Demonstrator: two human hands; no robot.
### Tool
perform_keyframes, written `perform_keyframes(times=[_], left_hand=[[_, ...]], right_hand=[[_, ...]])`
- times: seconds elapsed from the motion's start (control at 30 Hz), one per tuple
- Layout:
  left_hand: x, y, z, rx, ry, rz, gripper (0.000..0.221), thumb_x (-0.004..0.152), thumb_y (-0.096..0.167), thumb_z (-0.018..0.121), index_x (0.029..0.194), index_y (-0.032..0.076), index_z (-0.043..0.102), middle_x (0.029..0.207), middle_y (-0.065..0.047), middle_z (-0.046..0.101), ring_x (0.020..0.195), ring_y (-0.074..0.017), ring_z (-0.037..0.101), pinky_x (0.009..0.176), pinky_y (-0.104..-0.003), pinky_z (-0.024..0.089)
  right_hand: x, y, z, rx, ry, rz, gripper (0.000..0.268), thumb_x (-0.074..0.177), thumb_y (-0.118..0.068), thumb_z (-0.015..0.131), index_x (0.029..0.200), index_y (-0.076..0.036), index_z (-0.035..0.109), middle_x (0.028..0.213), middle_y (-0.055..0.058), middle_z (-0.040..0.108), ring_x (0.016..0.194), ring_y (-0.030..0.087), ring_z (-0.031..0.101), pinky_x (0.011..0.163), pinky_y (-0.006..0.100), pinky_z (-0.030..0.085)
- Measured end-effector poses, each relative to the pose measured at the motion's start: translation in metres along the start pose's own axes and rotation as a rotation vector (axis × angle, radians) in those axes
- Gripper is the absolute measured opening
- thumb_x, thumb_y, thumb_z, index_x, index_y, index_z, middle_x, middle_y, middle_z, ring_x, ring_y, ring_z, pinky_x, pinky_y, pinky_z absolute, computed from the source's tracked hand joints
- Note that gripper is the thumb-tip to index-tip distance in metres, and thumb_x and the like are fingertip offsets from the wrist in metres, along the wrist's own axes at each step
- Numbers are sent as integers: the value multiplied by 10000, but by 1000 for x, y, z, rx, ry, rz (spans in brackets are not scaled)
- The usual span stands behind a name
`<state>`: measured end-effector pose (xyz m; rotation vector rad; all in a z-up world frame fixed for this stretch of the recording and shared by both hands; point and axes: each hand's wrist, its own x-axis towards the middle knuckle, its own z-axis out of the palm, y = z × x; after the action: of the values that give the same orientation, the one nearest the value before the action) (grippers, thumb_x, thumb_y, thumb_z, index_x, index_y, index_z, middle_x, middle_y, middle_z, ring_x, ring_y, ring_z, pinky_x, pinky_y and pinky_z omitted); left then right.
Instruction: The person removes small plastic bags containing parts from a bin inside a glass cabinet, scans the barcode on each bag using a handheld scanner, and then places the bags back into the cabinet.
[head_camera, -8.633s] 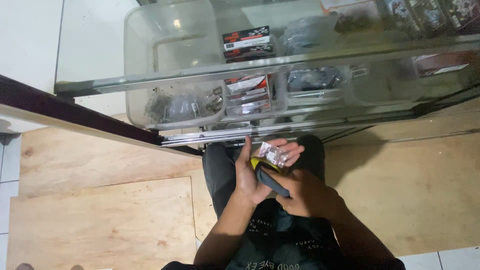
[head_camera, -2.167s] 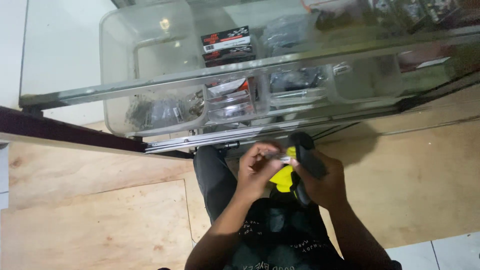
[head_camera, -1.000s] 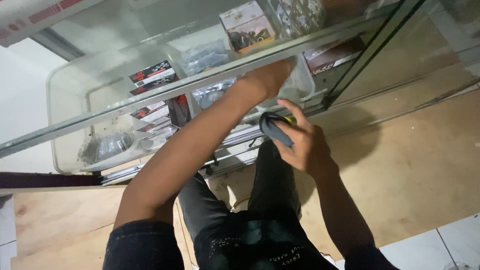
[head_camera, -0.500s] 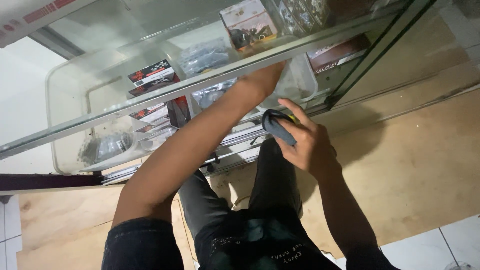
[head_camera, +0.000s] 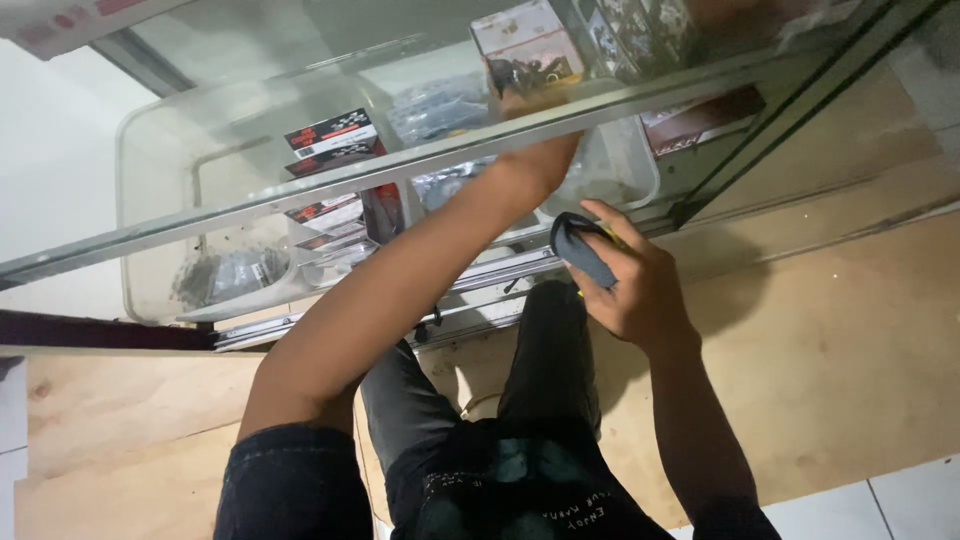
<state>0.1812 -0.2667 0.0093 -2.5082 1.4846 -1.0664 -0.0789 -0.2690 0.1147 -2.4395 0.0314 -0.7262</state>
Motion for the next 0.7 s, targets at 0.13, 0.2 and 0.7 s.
perform_keyframes(times=[0.13, 0.2, 0.7], left_hand=[[8, 7, -5, 85, -108, -49, 74, 862, 201, 658, 922, 174, 692, 789, -17, 630, 626, -187, 508, 604, -424, 416], [5, 0, 2, 45, -132, -2, 366, 948, 265, 566, 1261, 94, 650, 1181, -174, 680, 944, -339, 643, 853, -587, 490], [-202, -105, -302, -335, -200, -131, 204, 777, 186, 649, 938, 92, 732, 1099, -121, 736, 968, -329, 670, 905, -465, 480]], right_hand=[[-4, 8, 4, 0, -32, 22, 288, 817, -56, 733, 1095, 19, 738, 1419, 190, 632, 832, 282, 709, 735, 360, 530], [-11, 29, 16, -92, 23, -183, 456, 810, -17, 825, 1172, 25, 550, 1424, 289, 601, 887, 332, 718, 737, 377, 571], [-95, 6, 8, 324, -233, 520, 605, 773, 121, 717, 1363, 15, 642, 1125, 192, 761, 902, 249, 730, 820, 369, 590]])
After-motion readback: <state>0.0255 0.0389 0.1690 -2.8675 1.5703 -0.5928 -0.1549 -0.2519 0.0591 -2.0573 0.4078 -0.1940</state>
